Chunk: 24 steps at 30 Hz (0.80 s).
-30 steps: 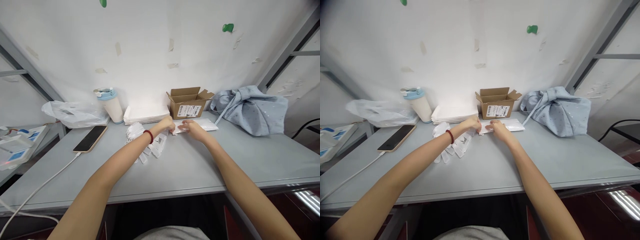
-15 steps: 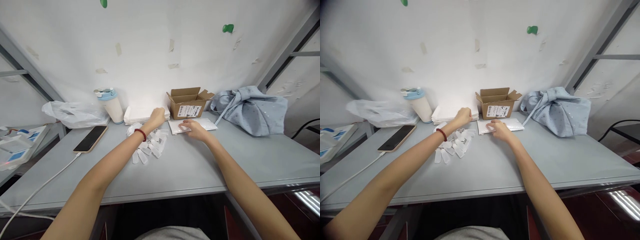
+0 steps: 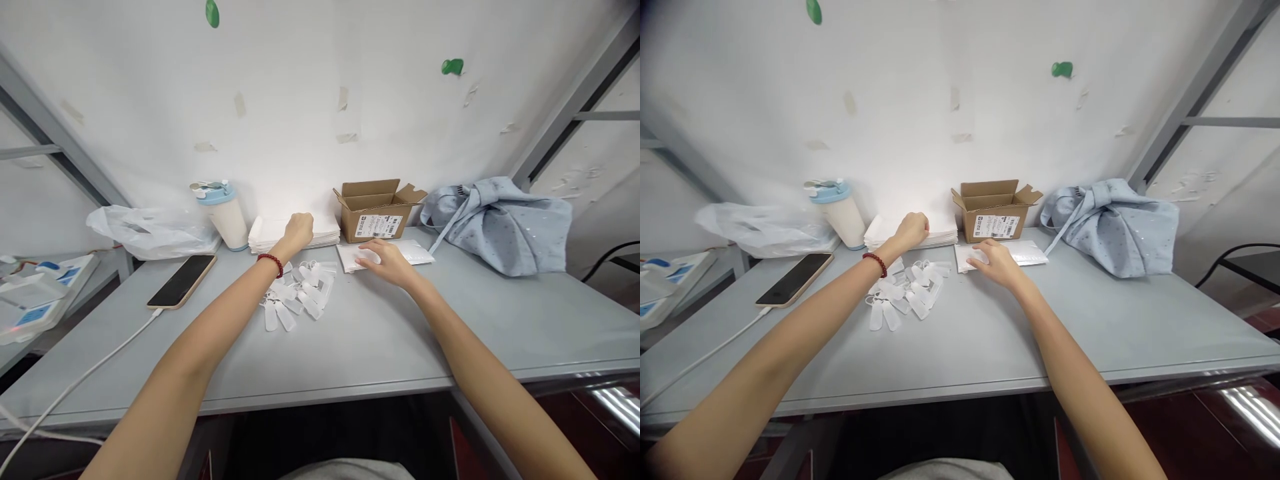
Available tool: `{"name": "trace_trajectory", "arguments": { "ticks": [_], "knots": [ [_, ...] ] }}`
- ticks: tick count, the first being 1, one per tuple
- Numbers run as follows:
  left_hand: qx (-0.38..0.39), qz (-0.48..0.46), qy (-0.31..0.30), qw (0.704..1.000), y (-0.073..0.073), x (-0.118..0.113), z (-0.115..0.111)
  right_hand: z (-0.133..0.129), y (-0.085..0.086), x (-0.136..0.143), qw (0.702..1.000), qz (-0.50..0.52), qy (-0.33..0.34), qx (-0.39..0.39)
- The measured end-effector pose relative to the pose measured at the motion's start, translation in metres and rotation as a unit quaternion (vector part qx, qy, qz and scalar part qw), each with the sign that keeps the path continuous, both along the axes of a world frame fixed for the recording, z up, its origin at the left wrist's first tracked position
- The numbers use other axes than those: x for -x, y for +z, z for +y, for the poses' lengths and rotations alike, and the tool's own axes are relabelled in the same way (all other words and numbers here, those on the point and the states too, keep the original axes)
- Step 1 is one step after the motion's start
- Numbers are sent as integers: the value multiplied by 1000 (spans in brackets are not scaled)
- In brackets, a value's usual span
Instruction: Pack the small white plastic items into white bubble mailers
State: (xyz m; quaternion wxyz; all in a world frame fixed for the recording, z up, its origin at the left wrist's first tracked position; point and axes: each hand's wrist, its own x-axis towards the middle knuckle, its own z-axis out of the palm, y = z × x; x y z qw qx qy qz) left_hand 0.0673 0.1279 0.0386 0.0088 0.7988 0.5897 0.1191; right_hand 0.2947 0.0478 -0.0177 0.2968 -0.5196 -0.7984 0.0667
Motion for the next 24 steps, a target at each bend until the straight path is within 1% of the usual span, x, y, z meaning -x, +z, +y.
{"name": "trace_trajectory", "arguments": {
  "ticks": [2, 5, 8, 12, 14, 17, 19, 20, 22, 24],
  "knots": [
    [-26, 47, -2, 999, -1, -1, -1, 0, 1, 1, 1000, 2, -1, -4],
    [-64, 110, -23, 992, -3, -5, -4, 0, 0, 2, 1000, 5, -2, -9],
    [-82, 157, -35, 984, -6, -10, -3, 0, -1, 2, 1000, 7, 1, -12],
    [-79, 188, -15, 979, -4, -13, 1, 2, -4, 1, 1000, 10, 4, -29],
    [-81, 193, -6, 978, -2, -12, -4, 2, -5, 2, 999, 4, 3, -51],
    [-91, 197, -1, 976, 0, -11, -25, -2, -4, 11, 994, -29, -6, -108],
    [-107, 199, -10, 974, -1, -13, -47, -8, -1, 22, 984, -53, -21, -172],
    [-131, 199, -21, 971, -3, -15, -59, -11, 1, 29, 976, -67, -26, -204],
    [-184, 194, -67, 961, -6, -18, -81, -19, 4, 42, 962, -116, -23, -244],
    [-226, 180, -140, 947, -11, -20, -96, -25, 5, 51, 954, -168, -30, -249]
  ]
}}
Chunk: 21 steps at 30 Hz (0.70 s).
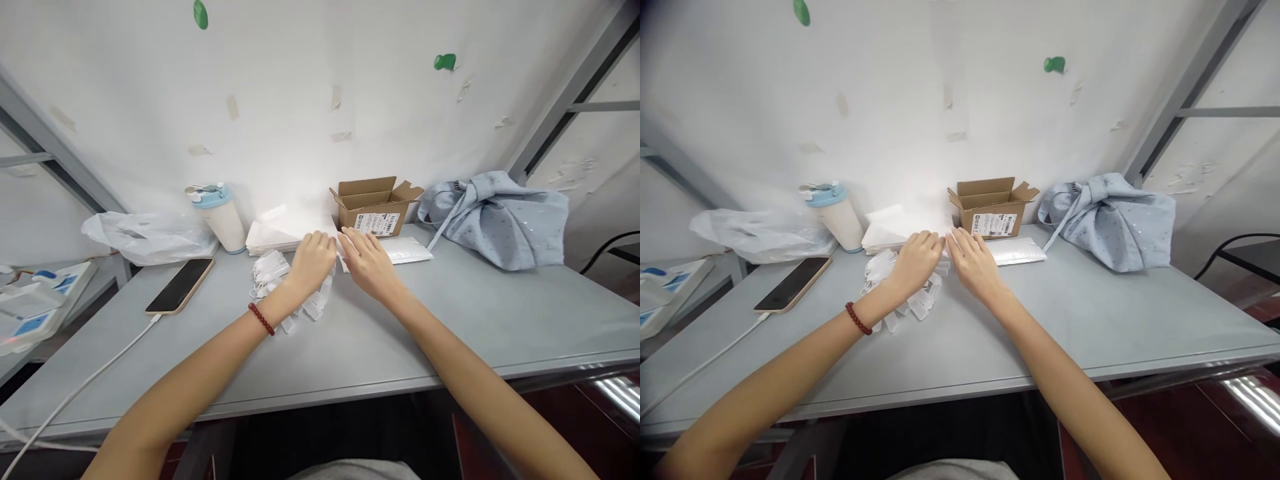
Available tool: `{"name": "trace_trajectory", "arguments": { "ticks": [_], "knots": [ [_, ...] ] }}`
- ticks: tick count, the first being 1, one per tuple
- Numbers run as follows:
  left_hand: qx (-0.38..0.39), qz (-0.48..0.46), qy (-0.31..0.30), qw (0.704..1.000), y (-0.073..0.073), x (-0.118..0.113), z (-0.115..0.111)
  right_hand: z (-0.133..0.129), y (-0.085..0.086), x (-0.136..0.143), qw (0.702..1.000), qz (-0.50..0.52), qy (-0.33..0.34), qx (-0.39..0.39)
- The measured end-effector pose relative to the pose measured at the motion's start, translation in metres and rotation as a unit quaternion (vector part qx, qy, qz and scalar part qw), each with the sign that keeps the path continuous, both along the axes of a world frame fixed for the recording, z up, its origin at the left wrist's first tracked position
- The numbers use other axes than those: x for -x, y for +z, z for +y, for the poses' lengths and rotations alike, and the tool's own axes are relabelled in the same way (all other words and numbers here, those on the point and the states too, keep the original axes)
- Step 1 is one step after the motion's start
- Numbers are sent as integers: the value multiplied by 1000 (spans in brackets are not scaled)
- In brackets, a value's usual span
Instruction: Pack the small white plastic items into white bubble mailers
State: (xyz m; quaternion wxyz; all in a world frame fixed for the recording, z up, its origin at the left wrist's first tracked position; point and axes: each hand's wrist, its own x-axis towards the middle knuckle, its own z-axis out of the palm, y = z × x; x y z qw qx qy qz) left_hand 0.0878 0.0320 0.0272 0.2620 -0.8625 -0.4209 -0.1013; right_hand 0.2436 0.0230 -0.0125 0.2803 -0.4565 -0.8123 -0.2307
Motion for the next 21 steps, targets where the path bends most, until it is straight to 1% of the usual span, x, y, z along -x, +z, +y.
{"name": "trace_trajectory", "arguments": {
  "ticks": [2, 3, 4, 5, 7, 8, 10, 11, 12, 13, 14, 15, 16, 17, 19, 21],
  "knots": [
    [-16, -18, -71, 997, -6, 3, -7, -3, -1, 4, 999, -26, -32, 10],
    [-23, -39, -92, 995, -8, 7, -8, -3, -2, 3, 998, -34, -48, 16],
    [-31, -69, -100, 992, -11, 13, -7, -3, -3, 1, 997, -41, -61, 21],
    [-39, -106, -98, 989, -13, 21, -5, -2, -3, -2, 996, -46, -72, 24],
    [-53, -195, -69, 977, -17, 42, 2, 0, -3, -9, 994, -51, -90, 27],
    [-57, -247, -47, 966, -17, 53, 6, 1, -2, -12, 994, -51, -98, 27],
    [-46, -359, -3, 932, -17, 75, 15, 1, 0, -16, 992, -52, -107, 38],
    [-27, -417, 16, 908, -16, 85, 20, 1, 1, -16, 992, -52, -107, 45],
    [7, -484, 30, 875, -14, 95, 24, 1, 2, -16, 992, -53, -100, 52],
    [57, -557, 43, 827, -12, 103, 27, 0, 3, -15, 993, -54, -90, 57],
    [113, -621, 53, 774, -10, 109, 30, -2, 4, -13, 993, -55, -81, 58],
    [165, -669, 60, 722, -8, 115, 31, -3, 5, -10, 994, -56, -74, 57],
    [207, -699, 66, 681, -6, 120, 33, -5, 6, -8, 995, -55, -69, 54],
    [240, -716, 68, 652, -4, 124, 33, -6, 6, -6, 995, -53, -66, 48],
    [285, -734, 63, 613, -1, 128, 31, -9, 7, -2, 996, -45, -67, 38],
    [332, -754, 43, 565, 2, 128, 28, -10, 7, -1, 996, -36, -72, 35]
  ]
}}
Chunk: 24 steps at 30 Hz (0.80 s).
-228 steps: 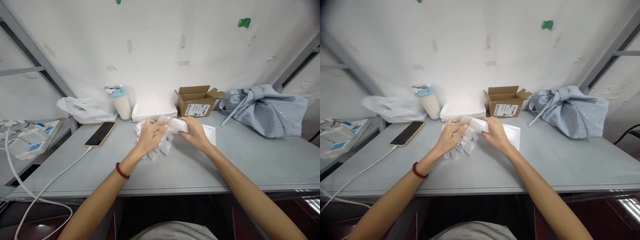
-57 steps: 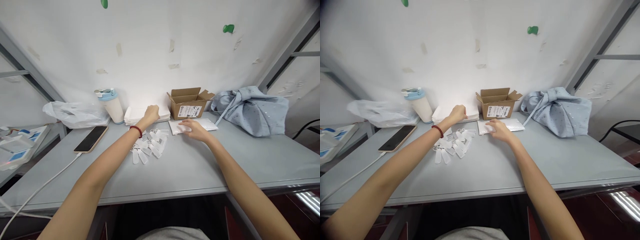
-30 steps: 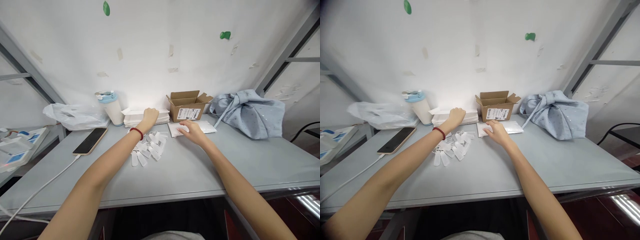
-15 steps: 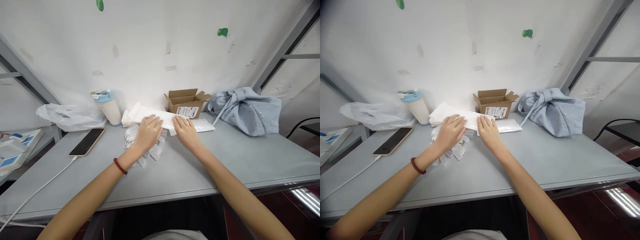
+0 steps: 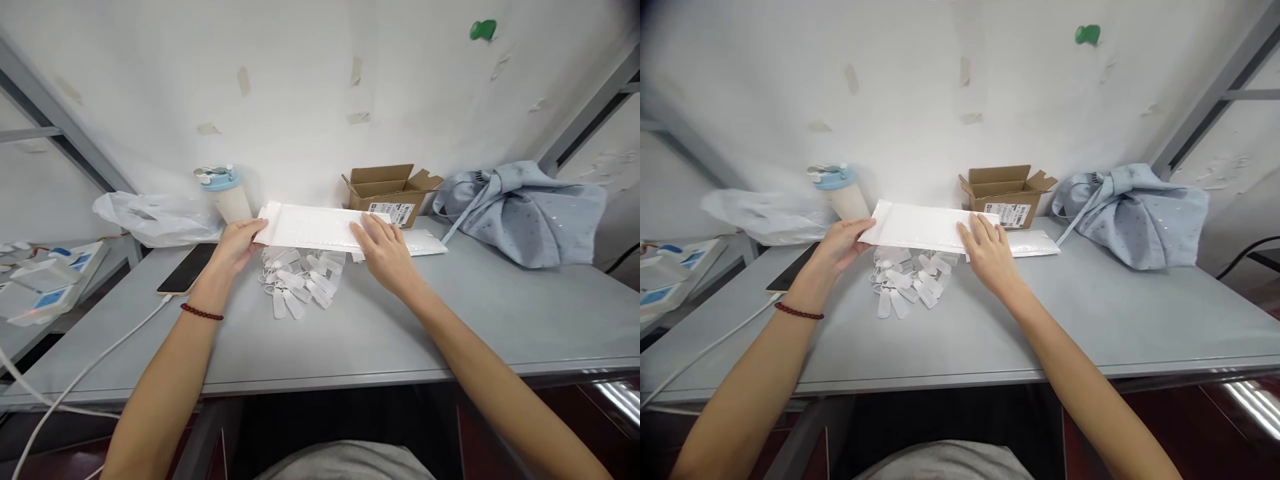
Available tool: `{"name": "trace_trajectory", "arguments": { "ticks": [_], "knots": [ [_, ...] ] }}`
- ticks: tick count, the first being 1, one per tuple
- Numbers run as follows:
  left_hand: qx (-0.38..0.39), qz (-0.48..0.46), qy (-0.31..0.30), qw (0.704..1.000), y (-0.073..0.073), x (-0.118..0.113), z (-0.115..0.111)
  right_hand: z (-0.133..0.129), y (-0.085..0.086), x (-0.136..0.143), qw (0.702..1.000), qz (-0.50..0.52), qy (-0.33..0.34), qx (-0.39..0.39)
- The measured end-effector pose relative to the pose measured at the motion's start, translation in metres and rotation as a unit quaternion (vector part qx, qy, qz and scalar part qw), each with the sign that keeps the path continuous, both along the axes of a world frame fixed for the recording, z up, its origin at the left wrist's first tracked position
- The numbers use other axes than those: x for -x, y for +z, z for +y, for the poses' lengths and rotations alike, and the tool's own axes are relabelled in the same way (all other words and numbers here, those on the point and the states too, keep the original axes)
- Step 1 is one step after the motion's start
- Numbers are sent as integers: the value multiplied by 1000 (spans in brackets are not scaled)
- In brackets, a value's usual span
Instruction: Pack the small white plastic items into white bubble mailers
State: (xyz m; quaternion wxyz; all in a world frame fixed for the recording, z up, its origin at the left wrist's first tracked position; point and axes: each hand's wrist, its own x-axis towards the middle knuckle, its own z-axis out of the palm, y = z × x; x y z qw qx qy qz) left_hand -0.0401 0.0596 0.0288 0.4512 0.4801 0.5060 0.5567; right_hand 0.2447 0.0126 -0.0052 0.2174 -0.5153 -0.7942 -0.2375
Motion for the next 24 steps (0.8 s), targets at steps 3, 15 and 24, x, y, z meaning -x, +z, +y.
{"name": "trace_trajectory", "arguments": {
  "ticks": [3, 15, 24],
  "knots": [
    [11, -51, -55, 997, 1, -9, -8, -1, 0, -1, 1000, 7, 0, 21],
    [-33, 8, -251, 967, -12, -64, -38, -9, 4, 3, 987, 96, 100, 83],
    [-256, 376, -178, 873, -19, -73, -51, 6, 11, -31, 991, 122, -18, 50]
  ]
}}
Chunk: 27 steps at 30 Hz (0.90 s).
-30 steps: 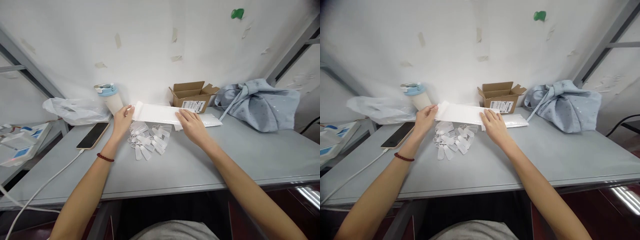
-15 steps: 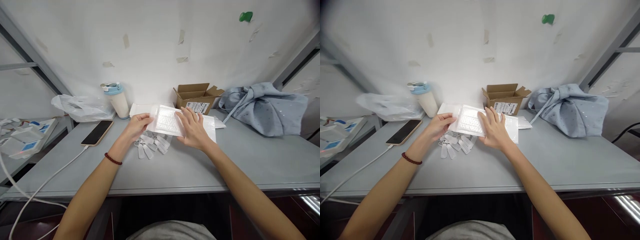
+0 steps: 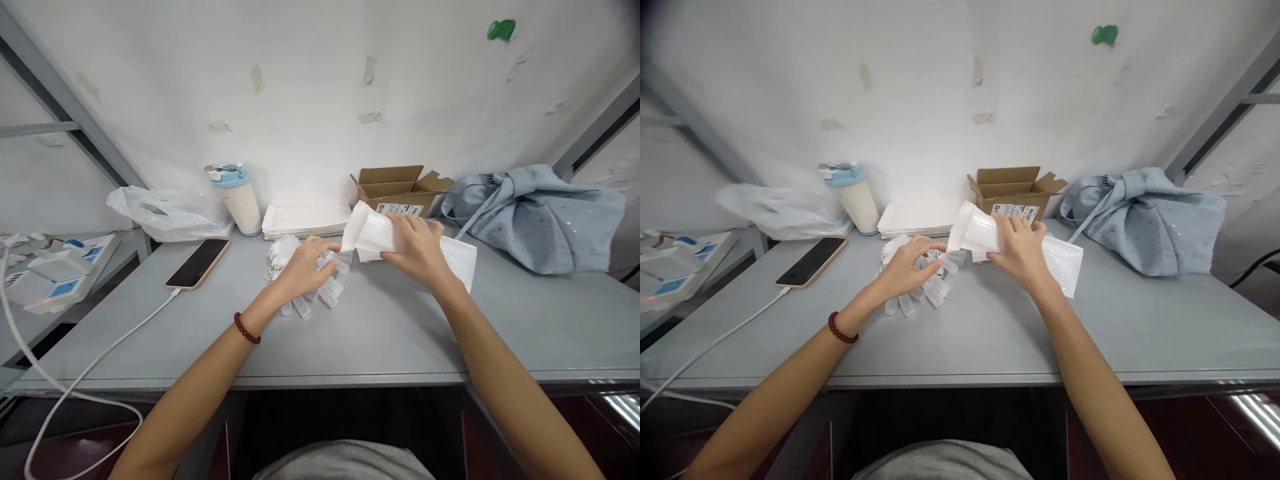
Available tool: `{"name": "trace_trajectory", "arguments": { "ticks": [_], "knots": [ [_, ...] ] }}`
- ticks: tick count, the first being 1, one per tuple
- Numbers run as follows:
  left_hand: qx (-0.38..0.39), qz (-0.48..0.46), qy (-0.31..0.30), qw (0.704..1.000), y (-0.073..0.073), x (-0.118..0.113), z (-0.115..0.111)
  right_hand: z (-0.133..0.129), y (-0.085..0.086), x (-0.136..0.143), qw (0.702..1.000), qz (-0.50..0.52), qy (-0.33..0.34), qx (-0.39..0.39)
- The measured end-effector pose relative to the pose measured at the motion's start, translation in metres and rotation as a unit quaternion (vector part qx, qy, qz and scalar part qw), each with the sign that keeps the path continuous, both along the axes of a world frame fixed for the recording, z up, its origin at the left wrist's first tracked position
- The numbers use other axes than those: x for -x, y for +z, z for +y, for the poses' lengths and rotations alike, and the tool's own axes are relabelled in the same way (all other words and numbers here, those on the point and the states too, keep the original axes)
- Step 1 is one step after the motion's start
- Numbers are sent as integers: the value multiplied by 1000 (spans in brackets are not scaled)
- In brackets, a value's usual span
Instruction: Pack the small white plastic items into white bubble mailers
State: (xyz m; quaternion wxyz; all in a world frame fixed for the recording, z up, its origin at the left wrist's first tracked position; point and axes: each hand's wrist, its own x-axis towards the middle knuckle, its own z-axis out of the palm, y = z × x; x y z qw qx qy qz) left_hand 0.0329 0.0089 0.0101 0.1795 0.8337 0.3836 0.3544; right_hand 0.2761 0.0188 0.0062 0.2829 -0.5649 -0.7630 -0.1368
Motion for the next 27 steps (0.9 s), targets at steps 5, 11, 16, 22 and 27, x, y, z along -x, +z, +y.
{"name": "trace_trajectory", "arguments": {
  "ticks": [5, 11, 16, 22, 27],
  "knots": [
    [-42, 116, -54, 991, -5, -14, -2, 5, 1, -11, 999, 3, -38, 18],
    [-64, 219, -45, 973, -9, -26, 3, 7, -1, -10, 998, 5, -18, 53],
    [-60, 218, -39, 973, -13, -26, 7, 7, -2, -9, 995, 15, -9, 94],
    [-73, 107, -40, 991, -2, -15, 5, 7, -2, -11, 994, 5, -14, 107],
    [-81, -68, 53, 993, 15, 2, 2, 6, -1, -10, 992, -1, -13, 129]
  ]
}}
